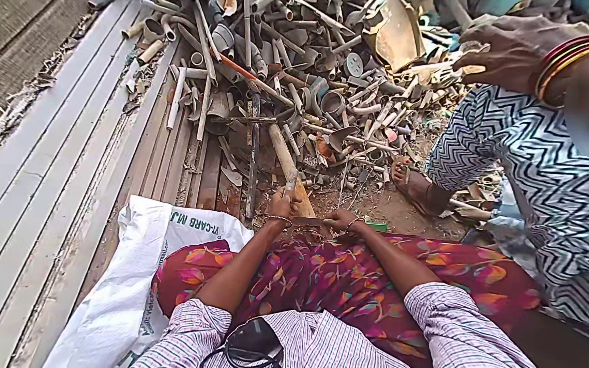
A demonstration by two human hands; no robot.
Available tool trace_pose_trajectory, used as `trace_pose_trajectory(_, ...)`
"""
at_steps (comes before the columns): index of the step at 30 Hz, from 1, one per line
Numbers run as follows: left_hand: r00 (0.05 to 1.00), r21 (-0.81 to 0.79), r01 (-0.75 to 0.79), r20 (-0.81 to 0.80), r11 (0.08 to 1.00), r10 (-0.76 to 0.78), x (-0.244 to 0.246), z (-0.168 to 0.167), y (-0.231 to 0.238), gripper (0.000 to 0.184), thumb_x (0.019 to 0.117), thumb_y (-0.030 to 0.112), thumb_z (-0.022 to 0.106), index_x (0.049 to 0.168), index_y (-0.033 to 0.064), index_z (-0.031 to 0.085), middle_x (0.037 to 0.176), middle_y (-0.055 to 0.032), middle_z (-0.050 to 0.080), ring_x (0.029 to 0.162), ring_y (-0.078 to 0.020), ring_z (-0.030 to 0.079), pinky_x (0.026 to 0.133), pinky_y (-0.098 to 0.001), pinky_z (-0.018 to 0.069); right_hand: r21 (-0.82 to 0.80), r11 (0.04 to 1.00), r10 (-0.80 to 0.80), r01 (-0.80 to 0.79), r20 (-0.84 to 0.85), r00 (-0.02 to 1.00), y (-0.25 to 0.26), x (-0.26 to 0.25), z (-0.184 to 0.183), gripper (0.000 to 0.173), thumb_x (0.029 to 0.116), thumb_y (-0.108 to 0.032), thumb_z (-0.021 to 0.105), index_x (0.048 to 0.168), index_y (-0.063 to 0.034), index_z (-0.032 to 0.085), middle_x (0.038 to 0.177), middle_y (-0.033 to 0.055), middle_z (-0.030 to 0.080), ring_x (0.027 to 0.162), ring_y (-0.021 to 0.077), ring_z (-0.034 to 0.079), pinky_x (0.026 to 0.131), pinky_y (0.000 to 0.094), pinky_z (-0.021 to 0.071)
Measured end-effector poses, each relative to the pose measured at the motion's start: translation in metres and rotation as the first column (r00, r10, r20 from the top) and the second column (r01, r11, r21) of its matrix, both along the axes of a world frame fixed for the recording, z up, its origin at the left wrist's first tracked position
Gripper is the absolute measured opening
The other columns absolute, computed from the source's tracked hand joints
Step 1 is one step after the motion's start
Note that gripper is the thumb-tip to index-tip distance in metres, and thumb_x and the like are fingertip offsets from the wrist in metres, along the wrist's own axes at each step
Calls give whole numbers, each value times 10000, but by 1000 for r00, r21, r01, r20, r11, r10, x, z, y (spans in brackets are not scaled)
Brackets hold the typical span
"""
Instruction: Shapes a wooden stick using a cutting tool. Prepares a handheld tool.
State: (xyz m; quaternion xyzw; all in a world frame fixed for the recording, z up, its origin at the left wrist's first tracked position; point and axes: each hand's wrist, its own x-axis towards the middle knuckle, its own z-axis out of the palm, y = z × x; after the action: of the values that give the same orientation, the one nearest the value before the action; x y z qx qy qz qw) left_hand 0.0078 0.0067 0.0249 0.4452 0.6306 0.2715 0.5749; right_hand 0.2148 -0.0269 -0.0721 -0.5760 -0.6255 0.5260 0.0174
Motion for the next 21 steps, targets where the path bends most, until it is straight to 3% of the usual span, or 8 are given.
trace_pose_trajectory(3, 999, 13, -29, 31, 999, 28, -3, 4, -5, 386, 1147, 282, 289, 1349, 21, 488, 782, -42, 676, 490, -52, 515, 483, -205, 438, 37, 999, -41, 39, 33, 999, -5, -2, -1, 384, 1092, -279, 493, 1122, 40, 706, 971, 197, 702, 875, 302, 650, 915, 545, 470)
trace_pose_trajectory(7, 997, 40, -49, 56, 998, 47, -6, 12, -16, 384, 1146, 280, 297, 1342, 15, 495, 785, -44, 684, 484, -47, 525, 471, -195, 436, 145, 984, -121, 101, 139, 983, -18, -9, 10, 394, 1087, -294, 497, 1211, 18, 701, 1163, 256, 700, 1116, 416, 653, 1009, 621, 430)
trace_pose_trajectory(9, 996, 36, -67, 66, 997, 65, -8, 18, -21, 393, 1147, 287, 291, 1353, 19, 490, 794, -54, 682, 481, -52, 512, 472, -198, 427, 249, 900, -401, 359, 144, 905, -23, -4, 18, 392, 1096, -242, 474, 1255, 61, 666, 1213, 313, 670, 1188, 466, 620, 1041, 622, 415)
trace_pose_trajectory(11, 995, 38, -70, 80, 997, 67, -11, 22, -26, 405, 1148, 295, 281, 1366, 21, 485, 806, -60, 681, 489, -58, 509, 486, -204, 429, 337, 709, -692, 619, 165, 703, -16, 14, 37, 408, 1116, -251, 441, 1325, 55, 610, 1268, 339, 635, 1241, 490, 589, 1063, 618, 413)
trace_pose_trajectory(13, 992, 32, -87, 89, 996, 84, -16, 25, -30, 401, 1148, 279, 285, 1366, 9, 487, 798, -70, 674, 486, -63, 507, 484, -206, 430, 359, 756, -651, 548, 324, 686, -21, 20, 53, 390, 1115, -251, 433, 1364, -3, 604, 1309, 320, 628, 1268, 486, 578, 1049, 631, 415)
trace_pose_trajectory(16, 981, -6, -160, 110, 987, 160, -12, 31, -26, 384, 1146, 259, 311, 1356, -3, 498, 814, -94, 680, 495, -85, 536, 481, -219, 440, 408, 854, -473, 323, 350, 809, -42, -9, 50, 358, 1095, -139, 423, 1374, 18, 583, 1263, 323, 648, 1204, 498, 618, 1004, 630, 452)
trace_pose_trajectory(18, 981, -1, -162, 110, 987, 161, -9, 34, -28, 398, 1148, 281, 299, 1368, 16, 499, 862, -85, 693, 531, -87, 538, 517, -235, 447, 495, 855, -327, 155, 282, 902, -55, -30, 34, 398, 1025, 16, 441, 1399, 38, 573, 1292, 315, 638, 1168, 499, 638, 998, 623, 474)
trace_pose_trajectory(21, 985, 37, -127, 119, 991, 122, -7, 36, -34, 415, 1146, 314, 292, 1375, 34, 495, 842, -62, 684, 530, -76, 515, 518, -234, 435, 549, 831, -136, -93, 362, 922, -62, -37, 17, 512, 967, 105, 446, 1458, -2, 546, 1287, 339, 620, 1103, 537, 642, 939, 651, 475)
